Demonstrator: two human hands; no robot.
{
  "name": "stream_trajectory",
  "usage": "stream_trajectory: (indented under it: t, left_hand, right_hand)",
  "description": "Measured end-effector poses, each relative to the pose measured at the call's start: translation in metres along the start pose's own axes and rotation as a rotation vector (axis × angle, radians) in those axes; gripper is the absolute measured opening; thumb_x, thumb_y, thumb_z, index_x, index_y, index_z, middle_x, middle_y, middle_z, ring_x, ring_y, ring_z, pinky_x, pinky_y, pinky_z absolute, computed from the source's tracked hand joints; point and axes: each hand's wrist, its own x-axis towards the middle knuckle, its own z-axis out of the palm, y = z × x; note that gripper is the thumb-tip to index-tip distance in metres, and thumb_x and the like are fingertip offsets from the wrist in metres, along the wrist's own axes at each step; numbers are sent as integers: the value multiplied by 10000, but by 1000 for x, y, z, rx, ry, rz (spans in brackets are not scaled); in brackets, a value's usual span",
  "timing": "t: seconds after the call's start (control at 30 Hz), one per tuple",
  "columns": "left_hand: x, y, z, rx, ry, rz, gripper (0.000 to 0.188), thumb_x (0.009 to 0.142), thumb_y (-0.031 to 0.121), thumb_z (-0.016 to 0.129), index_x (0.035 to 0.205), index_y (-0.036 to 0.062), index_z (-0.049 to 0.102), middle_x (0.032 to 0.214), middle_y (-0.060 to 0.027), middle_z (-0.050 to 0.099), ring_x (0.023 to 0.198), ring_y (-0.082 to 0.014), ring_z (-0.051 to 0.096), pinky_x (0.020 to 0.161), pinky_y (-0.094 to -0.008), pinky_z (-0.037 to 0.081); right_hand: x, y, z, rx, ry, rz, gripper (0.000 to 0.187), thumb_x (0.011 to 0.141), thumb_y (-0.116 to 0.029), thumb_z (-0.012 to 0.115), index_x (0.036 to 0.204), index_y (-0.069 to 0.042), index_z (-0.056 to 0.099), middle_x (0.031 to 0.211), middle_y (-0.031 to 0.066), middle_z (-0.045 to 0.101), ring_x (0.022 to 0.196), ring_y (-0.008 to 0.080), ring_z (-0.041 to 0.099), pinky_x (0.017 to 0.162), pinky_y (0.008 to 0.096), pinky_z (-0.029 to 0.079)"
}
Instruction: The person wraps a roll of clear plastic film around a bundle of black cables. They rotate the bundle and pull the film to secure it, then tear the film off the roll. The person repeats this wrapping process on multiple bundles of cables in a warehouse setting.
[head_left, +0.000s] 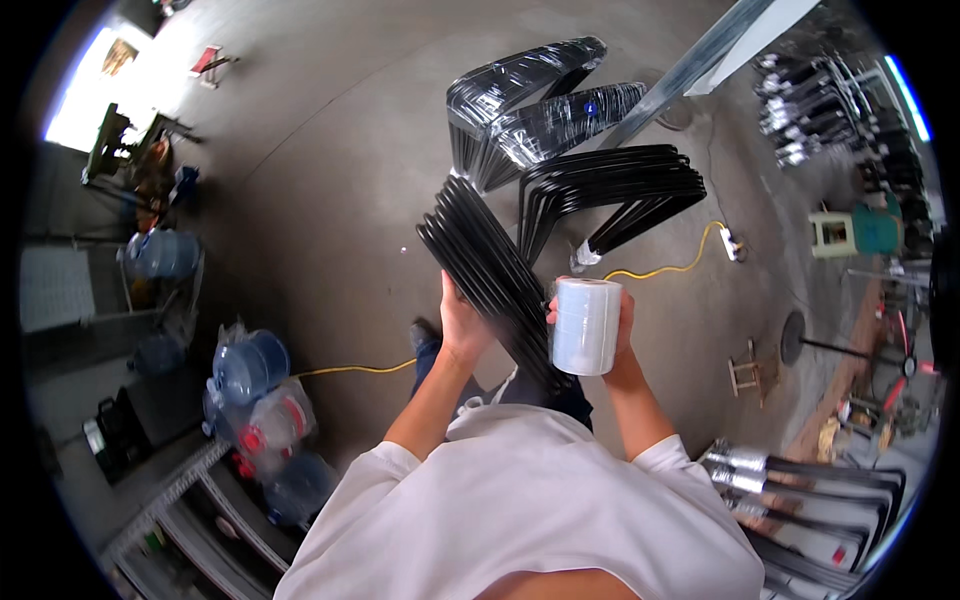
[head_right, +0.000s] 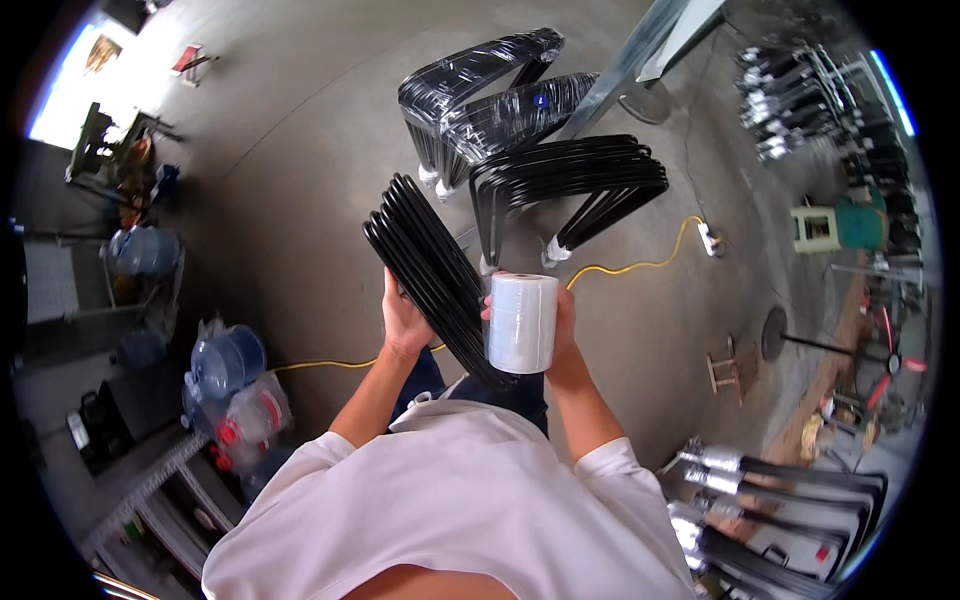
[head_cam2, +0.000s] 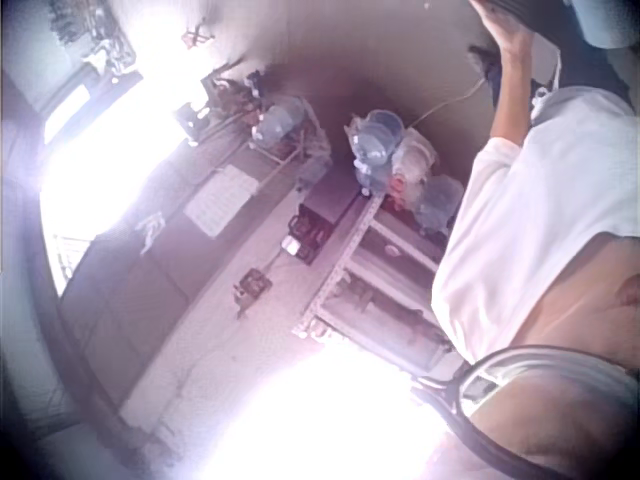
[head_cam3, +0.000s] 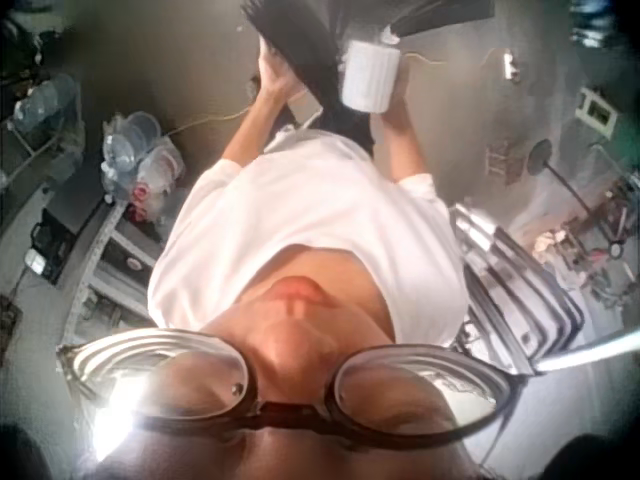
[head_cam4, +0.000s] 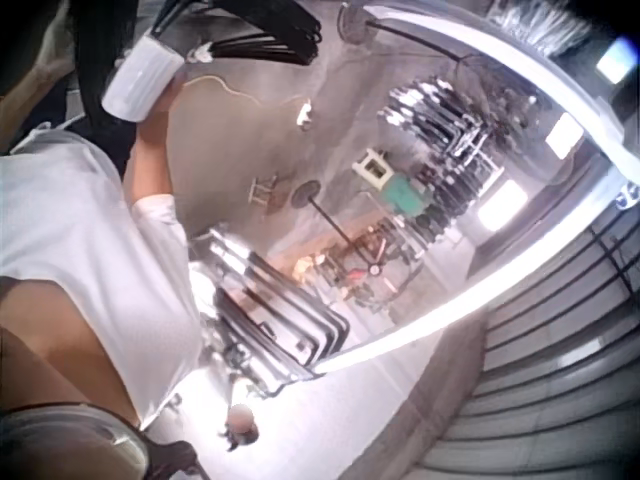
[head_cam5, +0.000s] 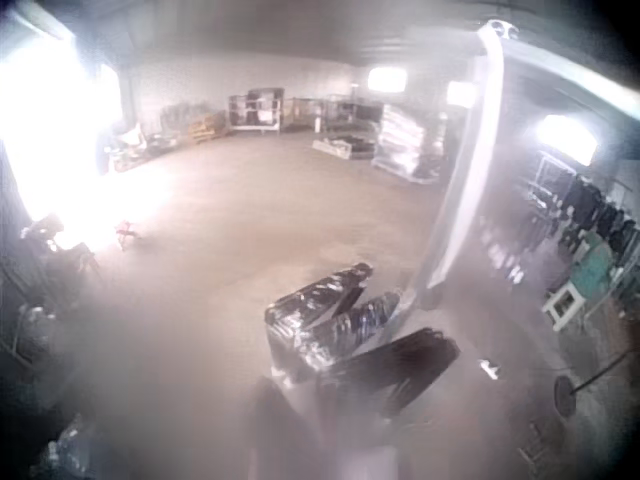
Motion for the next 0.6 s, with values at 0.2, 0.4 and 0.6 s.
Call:
stream_trajectory:
  t: [0.2, 0.4, 0.6]
  left_hand:
    - [-13, 91, 0, 44, 32, -135, 665, 854, 581, 316, 1213, 44, 472, 1223, -128, 488, 1111, -308, 461, 986, -431, 324]
    - [-11, 149, 24, 141, 44, -178, 697, 825, 598, 373, 1191, 14, 479, 1207, -146, 495, 1092, -309, 477, 964, -431, 354]
    - [7, 219, 33, 364, 31, -169, 593, 859, 508, 403, 1163, 7, 496, 1167, -141, 526, 1069, -303, 498, 945, -430, 372]
  right_hand:
    - [36, 67, 69, -50, -71, -217, 717, 780, -554, 404, 1204, 25, 413, 1025, 197, 560, 903, 299, 593, 743, 389, 497]
    - [73, 103, 101, 10, -130, -310, 789, 753, -615, 419, 1194, 39, 415, 1044, 213, 551, 911, 306, 585, 757, 380, 492]
    - [130, 138, 113, 158, -129, -383, 759, 774, -594, 385, 1210, 26, 420, 1022, 197, 560, 901, 302, 586, 748, 384, 495]
